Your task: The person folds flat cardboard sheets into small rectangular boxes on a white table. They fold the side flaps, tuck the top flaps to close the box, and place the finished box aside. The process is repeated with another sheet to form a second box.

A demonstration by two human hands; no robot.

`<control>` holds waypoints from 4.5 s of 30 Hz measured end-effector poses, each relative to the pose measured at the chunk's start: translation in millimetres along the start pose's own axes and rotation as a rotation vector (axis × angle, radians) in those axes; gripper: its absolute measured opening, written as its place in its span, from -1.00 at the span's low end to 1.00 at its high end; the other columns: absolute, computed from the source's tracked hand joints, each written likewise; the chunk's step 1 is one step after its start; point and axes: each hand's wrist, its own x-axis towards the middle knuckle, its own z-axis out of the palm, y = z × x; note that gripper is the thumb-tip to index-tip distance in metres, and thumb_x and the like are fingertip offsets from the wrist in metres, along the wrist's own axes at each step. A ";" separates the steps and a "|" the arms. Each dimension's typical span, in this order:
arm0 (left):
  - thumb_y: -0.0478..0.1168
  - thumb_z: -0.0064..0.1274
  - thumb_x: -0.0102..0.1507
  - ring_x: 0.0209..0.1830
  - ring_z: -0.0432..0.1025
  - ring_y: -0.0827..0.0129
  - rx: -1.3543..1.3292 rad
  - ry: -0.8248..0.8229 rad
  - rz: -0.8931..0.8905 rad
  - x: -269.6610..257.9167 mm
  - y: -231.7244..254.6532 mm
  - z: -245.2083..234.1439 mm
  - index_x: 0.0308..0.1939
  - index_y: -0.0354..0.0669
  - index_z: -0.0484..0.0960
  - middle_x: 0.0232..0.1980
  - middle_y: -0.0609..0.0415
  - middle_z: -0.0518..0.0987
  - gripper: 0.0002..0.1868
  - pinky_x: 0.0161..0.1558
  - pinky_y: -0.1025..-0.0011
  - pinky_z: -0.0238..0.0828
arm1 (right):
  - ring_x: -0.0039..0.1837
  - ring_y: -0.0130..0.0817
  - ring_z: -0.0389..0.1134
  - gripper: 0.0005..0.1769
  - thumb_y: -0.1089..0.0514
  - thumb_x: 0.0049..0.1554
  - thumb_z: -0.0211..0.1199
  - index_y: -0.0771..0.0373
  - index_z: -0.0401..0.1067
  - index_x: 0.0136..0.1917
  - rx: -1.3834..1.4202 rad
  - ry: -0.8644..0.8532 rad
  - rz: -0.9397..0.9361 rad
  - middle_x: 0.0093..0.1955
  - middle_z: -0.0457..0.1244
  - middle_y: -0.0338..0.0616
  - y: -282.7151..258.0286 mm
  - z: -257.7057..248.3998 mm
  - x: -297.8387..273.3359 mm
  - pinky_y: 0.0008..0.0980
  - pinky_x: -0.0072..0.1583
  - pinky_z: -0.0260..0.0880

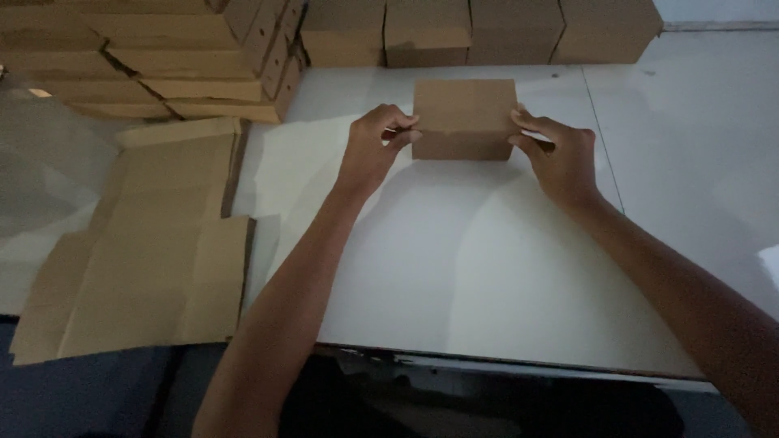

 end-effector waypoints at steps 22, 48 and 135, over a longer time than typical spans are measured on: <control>-0.19 0.19 0.34 -0.01 0.60 0.21 0.067 -0.213 -0.219 0.2 19.4 -1.1 0.07 -0.07 0.65 -0.08 -0.03 0.70 -0.77 -0.01 0.28 0.63 | 0.11 0.07 0.46 -0.76 0.45 0.28 0.38 0.39 0.56 0.22 -0.155 0.111 0.097 0.05 0.42 0.15 103.4 -80.4 -4.6 -0.05 0.11 0.50; -0.14 0.09 0.31 -0.20 0.56 0.51 0.080 -0.248 -0.349 11.5 8.9 4.9 -0.11 -0.12 0.74 -0.15 0.17 0.73 -0.80 -0.10 0.54 0.49 | 0.13 -0.12 0.51 -0.83 0.34 0.35 0.57 0.43 0.80 0.20 -0.913 0.436 -0.372 0.11 0.52 0.07 415.3 -245.9 12.4 -0.25 0.16 0.47; -0.31 0.19 0.27 -0.26 0.53 0.30 1.132 0.119 0.508 -194.7 159.5 -122.0 0.04 0.04 0.66 -0.15 0.13 0.66 -0.72 -0.21 0.27 0.46 | 0.30 0.10 0.31 -0.64 0.21 0.28 0.10 0.35 0.55 0.26 -0.513 -0.168 0.196 0.23 0.40 0.12 106.9 -150.1 -86.6 0.01 0.30 0.26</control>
